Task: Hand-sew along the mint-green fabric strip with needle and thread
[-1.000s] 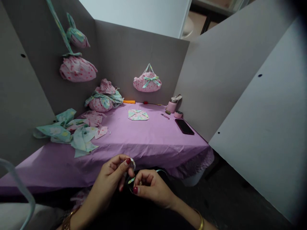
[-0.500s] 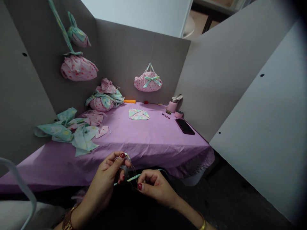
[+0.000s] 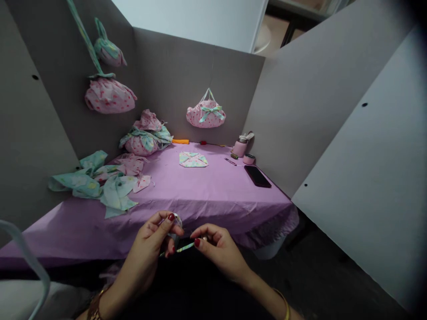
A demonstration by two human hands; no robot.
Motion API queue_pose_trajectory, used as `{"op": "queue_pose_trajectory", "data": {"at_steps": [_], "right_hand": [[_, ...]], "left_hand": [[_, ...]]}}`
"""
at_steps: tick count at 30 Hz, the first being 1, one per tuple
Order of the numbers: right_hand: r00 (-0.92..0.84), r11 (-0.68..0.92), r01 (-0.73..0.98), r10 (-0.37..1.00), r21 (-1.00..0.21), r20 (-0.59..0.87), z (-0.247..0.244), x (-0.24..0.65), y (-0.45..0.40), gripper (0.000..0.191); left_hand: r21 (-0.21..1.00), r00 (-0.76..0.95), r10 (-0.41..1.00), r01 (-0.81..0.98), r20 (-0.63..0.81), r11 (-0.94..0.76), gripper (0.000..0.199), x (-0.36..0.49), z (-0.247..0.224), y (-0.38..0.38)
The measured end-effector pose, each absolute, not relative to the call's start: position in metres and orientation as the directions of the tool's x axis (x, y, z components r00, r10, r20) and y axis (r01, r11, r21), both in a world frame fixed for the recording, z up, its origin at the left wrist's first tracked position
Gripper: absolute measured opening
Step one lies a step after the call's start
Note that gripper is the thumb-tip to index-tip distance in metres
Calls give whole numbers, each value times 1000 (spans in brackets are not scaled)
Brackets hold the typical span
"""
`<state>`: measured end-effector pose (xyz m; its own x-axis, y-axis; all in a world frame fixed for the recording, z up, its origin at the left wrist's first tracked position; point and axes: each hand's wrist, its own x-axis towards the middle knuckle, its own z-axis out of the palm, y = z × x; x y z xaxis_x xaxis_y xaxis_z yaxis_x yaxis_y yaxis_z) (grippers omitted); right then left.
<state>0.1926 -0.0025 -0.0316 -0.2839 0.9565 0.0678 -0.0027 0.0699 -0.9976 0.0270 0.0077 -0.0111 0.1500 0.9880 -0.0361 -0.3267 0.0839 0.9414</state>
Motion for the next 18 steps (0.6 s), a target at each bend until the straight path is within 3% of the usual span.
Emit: {"op": "queue_pose_trajectory", "data": {"at_steps": [6, 11, 18], "right_hand": [[-331, 52, -131, 939, -990, 93, -31, 180, -1, 20], [-302, -83, -230, 953, -970, -10, -33, 184, -2, 20], [-269, -95, -256, 963, -962, -24, -35, 186, -3, 21]], "left_hand": [[937, 186, 980, -323, -75, 133, 18, 27, -10, 7], [940, 151, 986, -322, -64, 110, 14, 25, -13, 7], [942, 135, 990, -323, -51, 92, 13, 25, -11, 7]]}}
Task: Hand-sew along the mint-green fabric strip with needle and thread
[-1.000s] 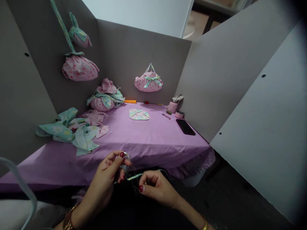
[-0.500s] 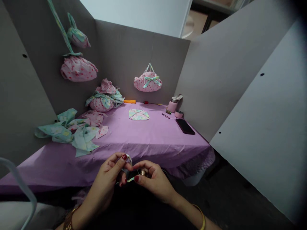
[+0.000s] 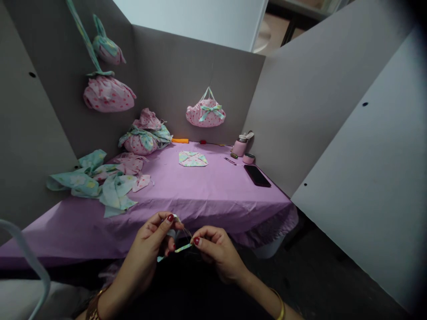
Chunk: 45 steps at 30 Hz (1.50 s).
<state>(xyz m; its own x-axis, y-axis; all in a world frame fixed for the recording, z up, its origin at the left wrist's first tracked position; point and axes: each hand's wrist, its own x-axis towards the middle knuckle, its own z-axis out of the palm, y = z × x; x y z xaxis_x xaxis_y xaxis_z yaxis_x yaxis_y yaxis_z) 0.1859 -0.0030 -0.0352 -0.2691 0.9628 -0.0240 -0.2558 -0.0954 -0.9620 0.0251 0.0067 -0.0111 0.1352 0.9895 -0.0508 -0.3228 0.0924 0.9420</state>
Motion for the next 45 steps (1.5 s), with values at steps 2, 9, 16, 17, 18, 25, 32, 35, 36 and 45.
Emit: {"op": "queue_pose_trajectory", "data": {"at_steps": [2, 9, 16, 17, 18, 25, 32, 35, 36, 45], "right_hand": [[-285, -115, -254, 958, -960, -39, -35, 186, -3, 21], [-381, -173, -141, 918, -975, -107, -40, 195, -4, 22], [71, -35, -381, 995, -924, -67, -34, 249, 9, 29], [168, 15, -424, 984, -905, -62, -30, 263, 12, 30], [234, 65, -447, 971, -892, -47, -24, 277, 13, 32], [679, 479, -403, 728, -780, 97, 30, 351, 8, 10], [951, 803, -46, 218, -595, 220, 51, 385, 8, 36], [939, 847, 236, -73, -476, 335, 47, 377, 21, 30], [917, 828, 274, -72, -489, 392, 43, 369, 27, 26], [-347, 43, -78, 935, -996, 68, -16, 209, 30, 30]], "left_hand": [[941, 129, 990, -326, -54, 94, 13, 25, -11, 7], [920, -10, 999, -390, 37, -38, 14, 19, -11, 12], [958, 64, 998, -285, 30, -10, 12, 9, -7, 15], [968, 76, 997, -250, 35, -15, 12, 8, -8, 15], [978, 90, 995, -207, 42, -23, 12, 7, -9, 16], [996, 255, 965, 58, 51, -68, 14, 9, -13, 14], [1000, 204, 979, -2, -8, 8, 18, -2, -15, 18], [997, 157, 986, -44, -49, 56, 21, -6, -18, 22], [997, 160, 986, -46, -55, 63, 22, -6, -17, 21], [996, 360, 928, 19, -93, 92, 20, 11, -3, 4]]}}
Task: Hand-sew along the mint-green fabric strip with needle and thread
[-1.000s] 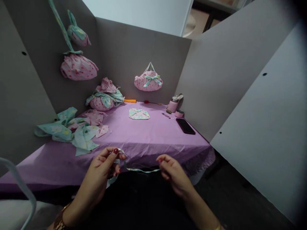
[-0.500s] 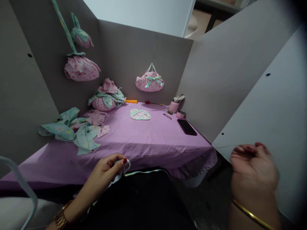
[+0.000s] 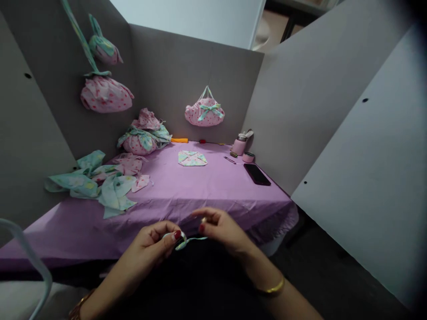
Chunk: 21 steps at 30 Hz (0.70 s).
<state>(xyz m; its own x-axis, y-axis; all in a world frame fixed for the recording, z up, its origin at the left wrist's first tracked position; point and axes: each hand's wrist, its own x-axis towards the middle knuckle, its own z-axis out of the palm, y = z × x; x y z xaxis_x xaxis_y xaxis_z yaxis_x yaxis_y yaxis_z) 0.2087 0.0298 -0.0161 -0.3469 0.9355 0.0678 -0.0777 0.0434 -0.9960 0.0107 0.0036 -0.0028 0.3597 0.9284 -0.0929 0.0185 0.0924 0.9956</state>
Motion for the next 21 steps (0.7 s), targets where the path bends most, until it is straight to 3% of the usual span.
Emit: {"op": "queue_pose_trajectory", "data": {"at_steps": [2, 6, 9, 21], "right_hand": [[-509, -23, -84, 861, -996, 23, -20, 191, 22, 23], [-493, 18, -151, 865, -988, 91, -20, 188, 12, 19], [-518, -38, -148, 854, -988, 45, -20, 197, 11, 23], [-227, 164, 15, 961, -986, 156, -20, 215, 15, 25]], "left_hand": [[994, 383, 918, 22, -108, 108, 20, 11, -4, 2], [993, 407, 906, 28, -115, 114, 20, 11, -8, 3], [992, 427, 896, 25, -122, 124, 21, 13, -9, 3], [994, 362, 928, -31, -86, 105, 15, 14, -3, 3]]}}
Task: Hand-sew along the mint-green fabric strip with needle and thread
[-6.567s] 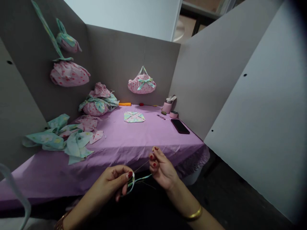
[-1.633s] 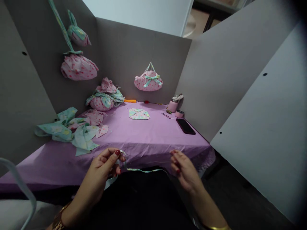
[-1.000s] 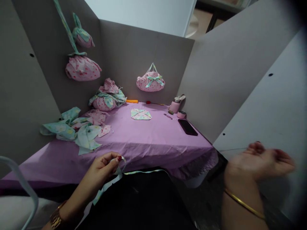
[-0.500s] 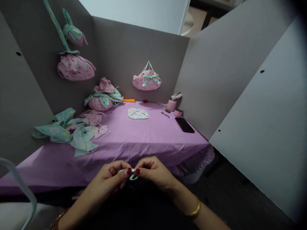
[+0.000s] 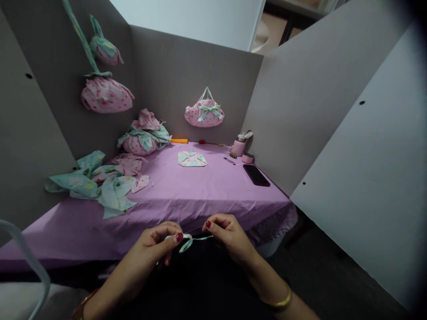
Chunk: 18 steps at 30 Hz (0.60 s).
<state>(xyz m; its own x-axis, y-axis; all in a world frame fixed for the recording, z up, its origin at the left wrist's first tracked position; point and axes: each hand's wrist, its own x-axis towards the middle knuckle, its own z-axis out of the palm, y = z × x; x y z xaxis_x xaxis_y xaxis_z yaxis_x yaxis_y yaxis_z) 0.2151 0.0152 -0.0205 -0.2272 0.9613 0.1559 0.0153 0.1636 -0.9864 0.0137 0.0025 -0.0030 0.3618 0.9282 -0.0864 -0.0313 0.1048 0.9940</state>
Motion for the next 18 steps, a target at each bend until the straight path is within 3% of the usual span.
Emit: {"op": "queue_pose_trajectory", "data": {"at_steps": [10, 14, 18], "right_hand": [[102, 284, 114, 950, -952, 295, -19, 253, 40, 24], [116, 302, 154, 940, -941, 321, -29, 253, 49, 22], [13, 282, 195, 957, -939, 290, -51, 244, 50, 20]], "left_hand": [[988, 404, 902, 25, -150, 153, 17, 15, -8, -3], [987, 452, 877, 58, -160, 150, 18, 13, -10, -2], [992, 467, 877, 99, -117, 80, 18, 14, -8, 0]]}}
